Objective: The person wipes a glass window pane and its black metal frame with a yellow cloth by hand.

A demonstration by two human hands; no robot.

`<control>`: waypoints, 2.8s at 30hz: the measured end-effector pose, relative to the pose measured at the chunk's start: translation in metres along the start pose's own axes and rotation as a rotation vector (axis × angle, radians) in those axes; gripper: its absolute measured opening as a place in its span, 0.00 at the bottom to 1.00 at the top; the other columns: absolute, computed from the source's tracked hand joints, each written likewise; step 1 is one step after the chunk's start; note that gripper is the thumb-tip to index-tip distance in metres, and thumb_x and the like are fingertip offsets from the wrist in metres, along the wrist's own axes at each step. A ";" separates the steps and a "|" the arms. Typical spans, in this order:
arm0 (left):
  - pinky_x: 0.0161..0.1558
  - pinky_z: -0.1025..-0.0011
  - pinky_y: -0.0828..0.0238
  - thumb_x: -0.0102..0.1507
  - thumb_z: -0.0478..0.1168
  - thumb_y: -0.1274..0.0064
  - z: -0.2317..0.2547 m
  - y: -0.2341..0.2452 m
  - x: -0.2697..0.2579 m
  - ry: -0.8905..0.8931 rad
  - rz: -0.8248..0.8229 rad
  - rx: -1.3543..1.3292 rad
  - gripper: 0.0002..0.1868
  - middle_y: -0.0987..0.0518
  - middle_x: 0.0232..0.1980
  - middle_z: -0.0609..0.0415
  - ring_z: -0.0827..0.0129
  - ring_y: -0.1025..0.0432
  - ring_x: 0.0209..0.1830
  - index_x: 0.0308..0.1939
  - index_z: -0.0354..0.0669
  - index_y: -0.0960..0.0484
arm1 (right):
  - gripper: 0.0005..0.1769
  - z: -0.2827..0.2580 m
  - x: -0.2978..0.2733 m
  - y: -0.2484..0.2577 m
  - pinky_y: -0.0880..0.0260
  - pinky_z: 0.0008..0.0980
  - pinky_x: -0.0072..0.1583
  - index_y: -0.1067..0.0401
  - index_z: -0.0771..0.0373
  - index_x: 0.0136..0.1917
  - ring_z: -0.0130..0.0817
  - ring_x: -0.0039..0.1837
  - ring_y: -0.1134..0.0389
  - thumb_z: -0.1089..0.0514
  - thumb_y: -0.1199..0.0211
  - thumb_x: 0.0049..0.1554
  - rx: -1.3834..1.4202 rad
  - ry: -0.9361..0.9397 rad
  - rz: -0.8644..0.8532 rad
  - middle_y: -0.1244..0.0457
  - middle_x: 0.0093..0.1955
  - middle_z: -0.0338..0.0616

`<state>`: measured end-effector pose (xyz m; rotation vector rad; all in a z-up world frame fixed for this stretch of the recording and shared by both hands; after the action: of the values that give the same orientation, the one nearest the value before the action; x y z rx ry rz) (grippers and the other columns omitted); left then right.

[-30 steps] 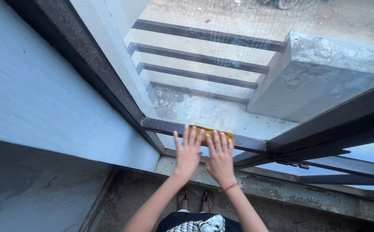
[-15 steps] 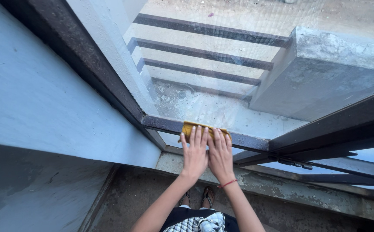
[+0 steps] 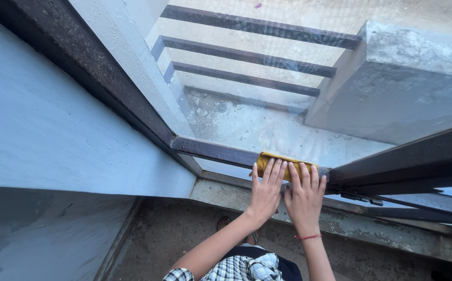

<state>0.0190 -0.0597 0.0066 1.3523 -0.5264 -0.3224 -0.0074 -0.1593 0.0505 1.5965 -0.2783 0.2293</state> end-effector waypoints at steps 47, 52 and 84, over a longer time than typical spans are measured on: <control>0.71 0.27 0.68 0.61 0.49 0.44 0.009 -0.032 0.015 -0.145 0.065 -0.018 0.47 0.50 0.77 0.44 0.54 0.57 0.81 0.79 0.48 0.52 | 0.36 0.001 0.003 -0.005 0.56 0.57 0.75 0.42 0.71 0.68 0.55 0.76 0.49 0.55 0.37 0.50 -0.032 -0.067 0.059 0.47 0.69 0.59; 0.71 0.28 0.67 0.61 0.46 0.44 -0.042 -0.020 0.000 -0.054 0.039 0.024 0.49 0.53 0.80 0.48 0.57 0.61 0.81 0.79 0.51 0.58 | 0.36 -0.028 0.011 -0.039 0.55 0.51 0.79 0.44 0.71 0.71 0.52 0.77 0.49 0.60 0.37 0.52 -0.012 0.095 0.025 0.47 0.73 0.60; 0.74 0.35 0.76 0.58 0.49 0.40 -0.129 0.030 -0.031 0.392 -0.198 0.094 0.59 0.71 0.81 0.40 0.51 0.75 0.81 0.78 0.47 0.70 | 0.29 -0.134 0.052 -0.064 0.42 0.46 0.72 0.35 0.71 0.68 0.44 0.70 0.38 0.59 0.40 0.55 0.077 0.428 0.027 0.37 0.68 0.55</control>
<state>0.0592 0.0697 0.0147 1.5169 -0.0821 -0.1864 0.0651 -0.0254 0.0124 1.5764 0.0416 0.5982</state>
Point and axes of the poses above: each hand's wrist, its own x-axis towards the middle knuckle, its own y-axis out of the back of the hand, z = x × y, the point moved 4 cm from there along x, towards the middle knuckle
